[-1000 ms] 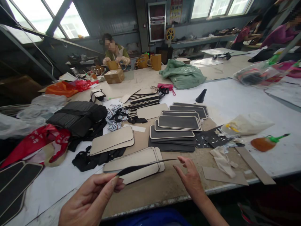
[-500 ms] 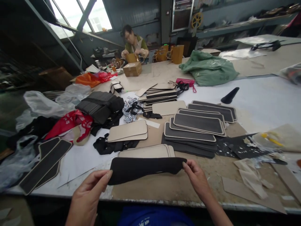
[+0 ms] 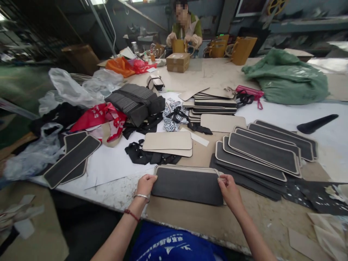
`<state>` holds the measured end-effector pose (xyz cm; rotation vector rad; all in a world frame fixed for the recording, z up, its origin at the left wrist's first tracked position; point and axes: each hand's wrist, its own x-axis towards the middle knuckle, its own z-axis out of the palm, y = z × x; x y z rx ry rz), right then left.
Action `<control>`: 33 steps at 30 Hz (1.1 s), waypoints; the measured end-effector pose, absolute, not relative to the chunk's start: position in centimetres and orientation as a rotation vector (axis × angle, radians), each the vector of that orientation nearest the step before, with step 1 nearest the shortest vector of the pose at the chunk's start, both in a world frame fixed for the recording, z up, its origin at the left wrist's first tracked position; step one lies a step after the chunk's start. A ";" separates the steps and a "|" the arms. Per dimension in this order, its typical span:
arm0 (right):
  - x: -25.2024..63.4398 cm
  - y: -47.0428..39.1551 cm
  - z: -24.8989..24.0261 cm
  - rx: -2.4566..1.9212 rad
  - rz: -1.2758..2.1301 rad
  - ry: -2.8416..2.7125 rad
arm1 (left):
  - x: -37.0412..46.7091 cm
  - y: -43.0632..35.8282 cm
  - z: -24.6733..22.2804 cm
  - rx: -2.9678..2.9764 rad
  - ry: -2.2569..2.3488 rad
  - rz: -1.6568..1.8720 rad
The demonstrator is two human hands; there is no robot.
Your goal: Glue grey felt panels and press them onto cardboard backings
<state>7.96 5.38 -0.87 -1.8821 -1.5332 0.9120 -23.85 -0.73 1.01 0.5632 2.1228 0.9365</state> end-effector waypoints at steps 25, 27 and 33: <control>5.9 5.8 -4.4 -1.941 0.240 -1.945 | -24.2 -0.5 -1.1 0.825 2.234 0.779; 6.0 5.9 -4.5 -1.938 0.267 -1.932 | -24.3 -0.6 -1.0 0.836 2.232 0.767; 6.2 5.9 -4.7 -1.915 0.262 -1.912 | -24.4 -0.8 -1.2 0.881 2.225 0.759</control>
